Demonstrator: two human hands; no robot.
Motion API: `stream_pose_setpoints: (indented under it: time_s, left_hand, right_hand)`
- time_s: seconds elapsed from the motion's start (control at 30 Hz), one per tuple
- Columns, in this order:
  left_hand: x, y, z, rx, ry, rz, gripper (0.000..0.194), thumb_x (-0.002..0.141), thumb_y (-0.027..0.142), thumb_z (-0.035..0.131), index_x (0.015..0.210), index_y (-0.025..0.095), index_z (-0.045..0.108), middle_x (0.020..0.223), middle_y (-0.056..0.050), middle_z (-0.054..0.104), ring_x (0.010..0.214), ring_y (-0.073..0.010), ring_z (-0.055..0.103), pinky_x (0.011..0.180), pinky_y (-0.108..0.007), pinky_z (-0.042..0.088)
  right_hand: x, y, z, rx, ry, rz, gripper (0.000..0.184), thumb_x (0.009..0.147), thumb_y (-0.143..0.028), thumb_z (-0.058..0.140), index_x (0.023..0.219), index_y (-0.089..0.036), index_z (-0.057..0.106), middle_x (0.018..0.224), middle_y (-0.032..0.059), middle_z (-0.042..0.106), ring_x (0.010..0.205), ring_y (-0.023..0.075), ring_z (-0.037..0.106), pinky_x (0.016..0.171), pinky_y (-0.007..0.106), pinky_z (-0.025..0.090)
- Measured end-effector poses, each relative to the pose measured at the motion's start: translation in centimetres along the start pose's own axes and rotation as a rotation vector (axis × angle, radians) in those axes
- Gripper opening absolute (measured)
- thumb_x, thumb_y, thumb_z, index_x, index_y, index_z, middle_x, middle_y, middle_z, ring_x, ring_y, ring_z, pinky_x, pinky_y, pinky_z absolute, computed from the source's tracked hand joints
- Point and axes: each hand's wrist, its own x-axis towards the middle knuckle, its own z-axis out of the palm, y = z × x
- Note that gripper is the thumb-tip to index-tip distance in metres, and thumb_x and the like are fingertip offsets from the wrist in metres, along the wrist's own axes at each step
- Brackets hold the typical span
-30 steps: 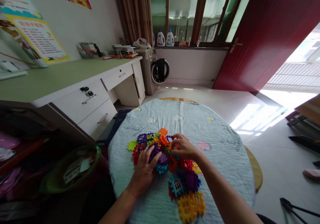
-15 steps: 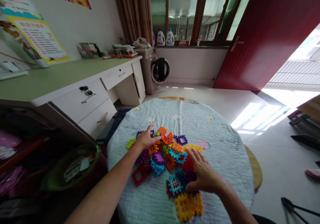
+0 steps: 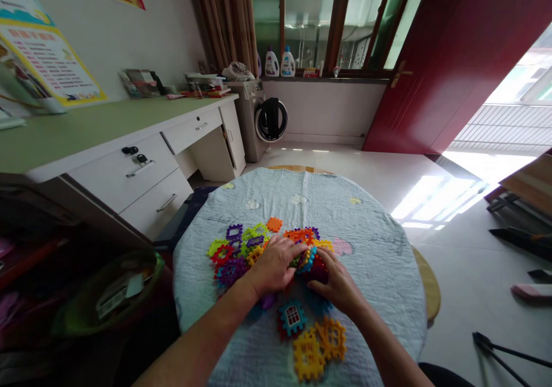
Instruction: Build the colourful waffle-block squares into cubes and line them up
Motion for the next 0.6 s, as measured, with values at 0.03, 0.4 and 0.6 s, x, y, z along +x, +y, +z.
stream_pose_setpoints:
  time_s: [0.03, 0.4, 0.6]
  left_hand:
    - [-1.0, 0.7, 0.1, 0.034, 0.013, 0.036, 0.058, 0.073, 0.014, 0.057, 0.129, 0.029, 0.054, 0.12, -0.005, 0.061, 0.115, -0.0241, 0.053, 0.109, -0.05, 0.033]
    - [-9.4, 5.6, 7.7, 0.263, 0.105, 0.39, 0.05, 0.081, 0.058, 0.055, 0.122, 0.03, 0.057, 0.136, -0.005, 0.055, 0.13, -0.0285, 0.041, 0.117, -0.057, 0.013]
    - [-9.4, 3.9, 7.8, 0.346, 0.182, 0.207, 0.04, 0.087, 0.042, 0.053, 0.124, 0.026, 0.057, 0.13, -0.006, 0.058, 0.132, -0.0269, 0.039, 0.118, -0.055, 0.004]
  right_hand:
    - [0.0, 0.2, -0.1, -0.006, 0.023, -0.001, 0.059, 0.072, -0.026, 0.063, 0.129, -0.022, 0.051, 0.132, 0.0103, 0.053, 0.124, 0.0259, 0.051, 0.108, 0.045, 0.038]
    - [0.9, -0.1, -0.4, -0.126, 0.135, 0.011, 0.059, 0.072, -0.016, 0.047, 0.13, -0.028, 0.055, 0.141, 0.0065, 0.047, 0.134, 0.0265, 0.038, 0.113, 0.05, 0.028]
    - [0.9, -2.1, 0.6, -0.269, -0.056, -0.058, 0.043, 0.072, -0.02, 0.057, 0.112, -0.032, 0.064, 0.133, 0.0012, 0.056, 0.136, 0.031, 0.03, 0.111, 0.057, 0.021]
